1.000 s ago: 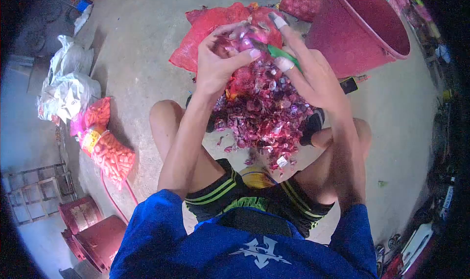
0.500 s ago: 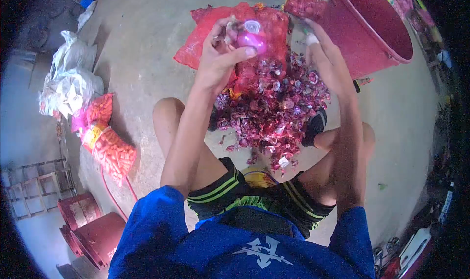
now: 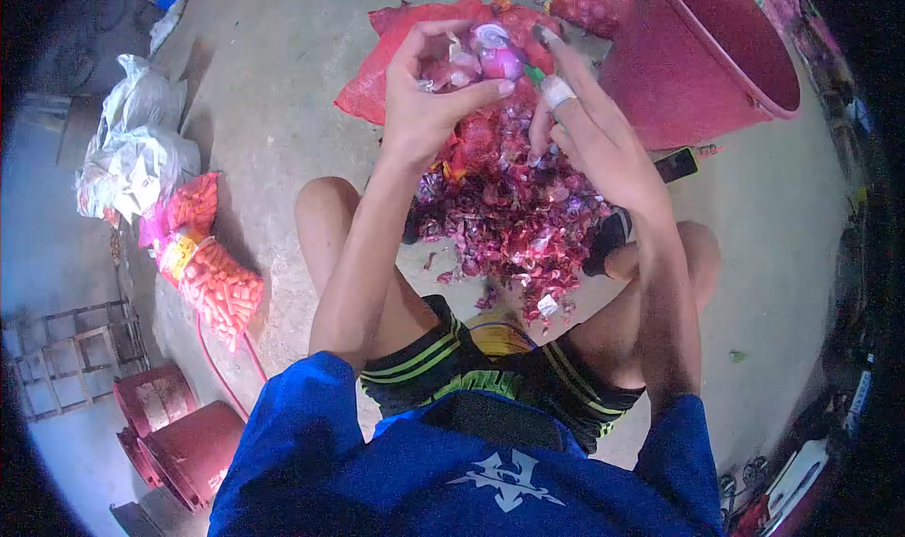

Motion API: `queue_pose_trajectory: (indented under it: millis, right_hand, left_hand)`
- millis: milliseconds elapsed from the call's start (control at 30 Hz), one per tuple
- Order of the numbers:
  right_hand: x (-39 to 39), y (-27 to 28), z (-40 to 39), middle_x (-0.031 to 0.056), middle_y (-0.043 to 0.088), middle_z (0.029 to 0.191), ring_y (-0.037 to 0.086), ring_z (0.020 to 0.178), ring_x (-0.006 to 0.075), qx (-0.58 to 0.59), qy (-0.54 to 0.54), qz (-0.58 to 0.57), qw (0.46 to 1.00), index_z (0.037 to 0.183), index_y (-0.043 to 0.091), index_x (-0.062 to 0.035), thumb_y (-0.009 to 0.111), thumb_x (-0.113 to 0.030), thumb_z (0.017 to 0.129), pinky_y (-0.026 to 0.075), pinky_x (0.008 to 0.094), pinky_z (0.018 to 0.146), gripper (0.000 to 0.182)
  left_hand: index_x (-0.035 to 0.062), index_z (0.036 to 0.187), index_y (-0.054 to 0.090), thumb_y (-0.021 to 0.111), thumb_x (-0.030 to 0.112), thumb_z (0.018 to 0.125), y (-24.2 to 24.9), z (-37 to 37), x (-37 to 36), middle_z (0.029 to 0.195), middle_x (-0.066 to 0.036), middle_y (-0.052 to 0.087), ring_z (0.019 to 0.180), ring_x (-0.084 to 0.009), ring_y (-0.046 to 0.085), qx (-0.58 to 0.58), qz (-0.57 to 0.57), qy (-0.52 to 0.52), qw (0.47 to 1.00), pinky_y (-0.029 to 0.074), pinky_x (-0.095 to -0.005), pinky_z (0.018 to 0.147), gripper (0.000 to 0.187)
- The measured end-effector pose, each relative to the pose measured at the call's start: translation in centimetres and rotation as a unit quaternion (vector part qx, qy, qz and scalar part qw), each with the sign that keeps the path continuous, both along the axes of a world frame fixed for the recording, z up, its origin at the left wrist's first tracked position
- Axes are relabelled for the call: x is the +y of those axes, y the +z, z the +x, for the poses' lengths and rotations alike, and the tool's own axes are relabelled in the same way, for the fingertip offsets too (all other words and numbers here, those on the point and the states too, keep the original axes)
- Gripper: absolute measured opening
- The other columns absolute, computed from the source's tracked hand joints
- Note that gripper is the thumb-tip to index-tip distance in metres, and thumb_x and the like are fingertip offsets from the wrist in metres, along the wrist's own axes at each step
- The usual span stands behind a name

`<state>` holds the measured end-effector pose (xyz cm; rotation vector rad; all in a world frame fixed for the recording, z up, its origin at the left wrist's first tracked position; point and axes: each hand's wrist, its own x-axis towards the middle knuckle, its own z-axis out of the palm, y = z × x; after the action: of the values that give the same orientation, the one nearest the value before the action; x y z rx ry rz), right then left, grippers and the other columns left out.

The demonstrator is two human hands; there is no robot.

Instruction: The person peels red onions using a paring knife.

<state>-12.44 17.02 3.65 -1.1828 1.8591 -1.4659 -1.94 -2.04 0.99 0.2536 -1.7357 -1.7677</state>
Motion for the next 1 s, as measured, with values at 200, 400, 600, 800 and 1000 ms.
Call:
queue_pose_trajectory:
  millis: [200,400,600,800,1000]
  right_hand:
    - [-0.3,-0.1,0.6,0.0105,0.064,0.075,0.065,0.071,0.0219,0.054,-0.001,-0.017,0.998,0.161,0.027,-0.0023,0.043,-0.019,0.107,0.052,0.037,0.073,0.059]
    - [-0.2,0.8,1.2,0.0103,0.063,0.071,0.064,0.069,0.0228,0.062,0.009,-0.028,0.998,0.16,0.027,-0.0007,0.044,-0.021,0.108,0.052,0.037,0.073,0.059]
    - [-0.9,-1.6,-0.6,0.0059,0.057,0.073,0.058,0.074,0.0169,0.012,0.019,0.058,0.998,0.163,0.026,-0.0063,0.041,-0.016,0.105,0.048,0.0333,0.077,0.061]
    - [-1.0,-0.2,-0.1,0.0203,0.068,0.084,0.067,0.072,0.0353,0.107,0.004,-0.083,0.991,0.158,0.039,-0.0095,0.055,-0.02,0.101,0.051,0.0435,0.077,0.06]
    - [-1.2,-0.8,-0.4,0.0251,0.068,0.089,0.064,0.076,0.0456,0.2,-0.002,-0.118,0.973,0.157,0.041,-0.0123,0.058,-0.017,0.098,0.05,0.0491,0.073,0.061]
  left_hand:
    - [0.0037,0.132,0.064,0.091,-0.002,0.069,1.1,0.4,0.2,0.115,-0.007,0.069,0.099,-0.0127,0.067,0.007,-0.12,0.046,0.992,0.055,-0.0269,0.087,0.069]
    - [0.0019,0.13,0.065,0.09,-0.002,0.072,0.2,0.8,-0.3,0.11,-0.006,0.07,0.098,-0.0112,0.067,0.015,-0.132,0.088,0.987,0.057,-0.0268,0.085,0.064]
    - [-0.0001,0.131,0.061,0.086,-0.002,0.078,0.1,0.5,-1.6,0.112,-0.007,0.068,0.101,-0.015,0.068,0.1,0.152,0.042,0.982,0.059,-0.0298,0.087,0.058]
    - [0.0008,0.127,0.06,0.083,-0.005,0.081,-0.3,0.3,0.2,0.112,-0.008,0.068,0.101,-0.0174,0.068,0.062,0.217,-0.009,0.974,0.058,-0.032,0.092,0.052]
    - [0.0033,0.122,0.059,0.084,-0.005,0.078,-0.6,0.0,1.0,0.111,-0.007,0.068,0.101,-0.0154,0.067,0.079,0.206,-0.031,0.975,0.057,-0.0323,0.094,0.051]
